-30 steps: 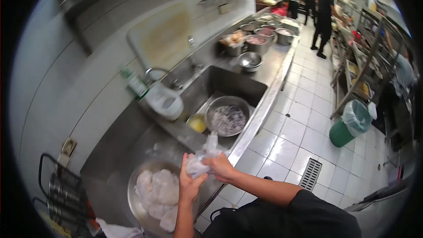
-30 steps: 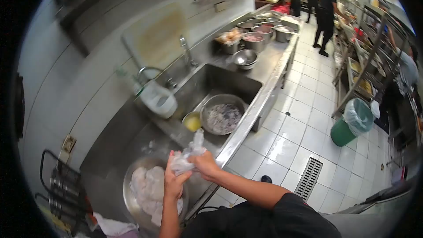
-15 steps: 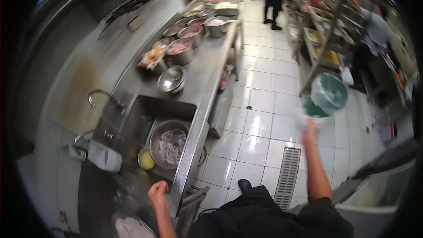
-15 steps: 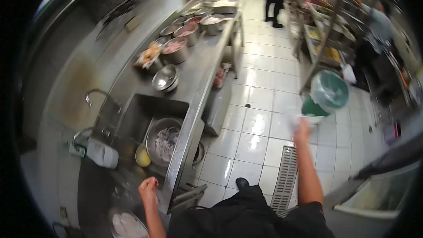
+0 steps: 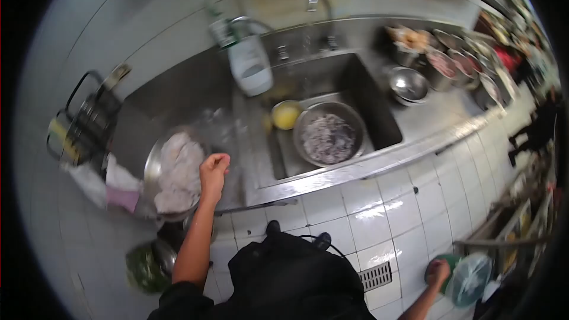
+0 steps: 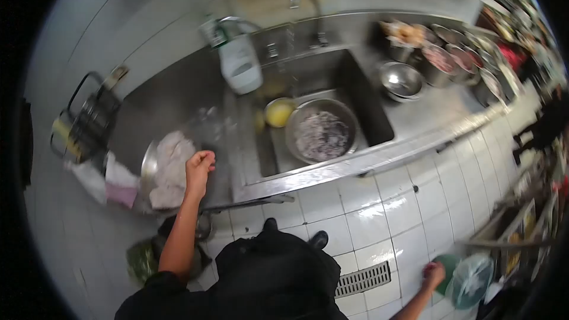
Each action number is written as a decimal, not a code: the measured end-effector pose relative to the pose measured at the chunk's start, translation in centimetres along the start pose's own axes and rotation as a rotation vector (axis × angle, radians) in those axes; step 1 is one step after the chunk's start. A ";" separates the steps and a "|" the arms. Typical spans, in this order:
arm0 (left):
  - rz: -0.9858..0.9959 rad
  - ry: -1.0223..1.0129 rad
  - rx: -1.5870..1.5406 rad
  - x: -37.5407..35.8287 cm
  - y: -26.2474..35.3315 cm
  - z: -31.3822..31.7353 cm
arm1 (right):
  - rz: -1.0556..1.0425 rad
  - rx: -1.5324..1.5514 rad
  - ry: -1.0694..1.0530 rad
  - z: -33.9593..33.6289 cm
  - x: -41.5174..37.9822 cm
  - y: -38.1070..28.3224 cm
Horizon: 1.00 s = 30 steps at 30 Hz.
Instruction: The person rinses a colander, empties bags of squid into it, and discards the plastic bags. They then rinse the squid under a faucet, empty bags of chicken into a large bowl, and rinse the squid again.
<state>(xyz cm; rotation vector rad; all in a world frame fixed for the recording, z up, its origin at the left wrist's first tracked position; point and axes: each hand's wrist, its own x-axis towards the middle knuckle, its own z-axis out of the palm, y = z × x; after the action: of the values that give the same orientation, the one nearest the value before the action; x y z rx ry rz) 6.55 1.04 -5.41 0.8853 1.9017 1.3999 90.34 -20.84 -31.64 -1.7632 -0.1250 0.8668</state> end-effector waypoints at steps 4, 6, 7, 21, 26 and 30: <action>0.095 0.294 0.112 0.2 -1.2 -9.4 | 0.015 -0.263 -0.408 27.1 -14.7 -4.5; 0.144 0.437 0.190 -0.4 -1.4 -13.9 | -0.131 -0.340 -0.649 35.1 -19.2 -6.5; 0.154 0.512 0.210 -0.8 -1.6 -16.0 | -0.197 -0.348 -0.721 38.8 -21.9 -8.4; -0.073 0.757 0.262 1.0 -15.9 -36.7 | -0.724 -0.590 -1.362 67.3 -57.7 -5.3; -0.151 0.751 0.191 4.3 -16.3 -37.1 | -0.388 -0.422 -1.025 67.2 -49.6 -6.3; -0.096 0.725 0.209 5.4 -17.3 -37.4 | -0.076 -0.036 -0.624 64.8 -39.6 -13.1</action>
<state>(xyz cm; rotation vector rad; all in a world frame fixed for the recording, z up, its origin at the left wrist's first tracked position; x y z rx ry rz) -29.00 -19.15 -12.99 0.3745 2.6196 1.6181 26.67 15.96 -8.65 -1.4559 -0.6126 1.3390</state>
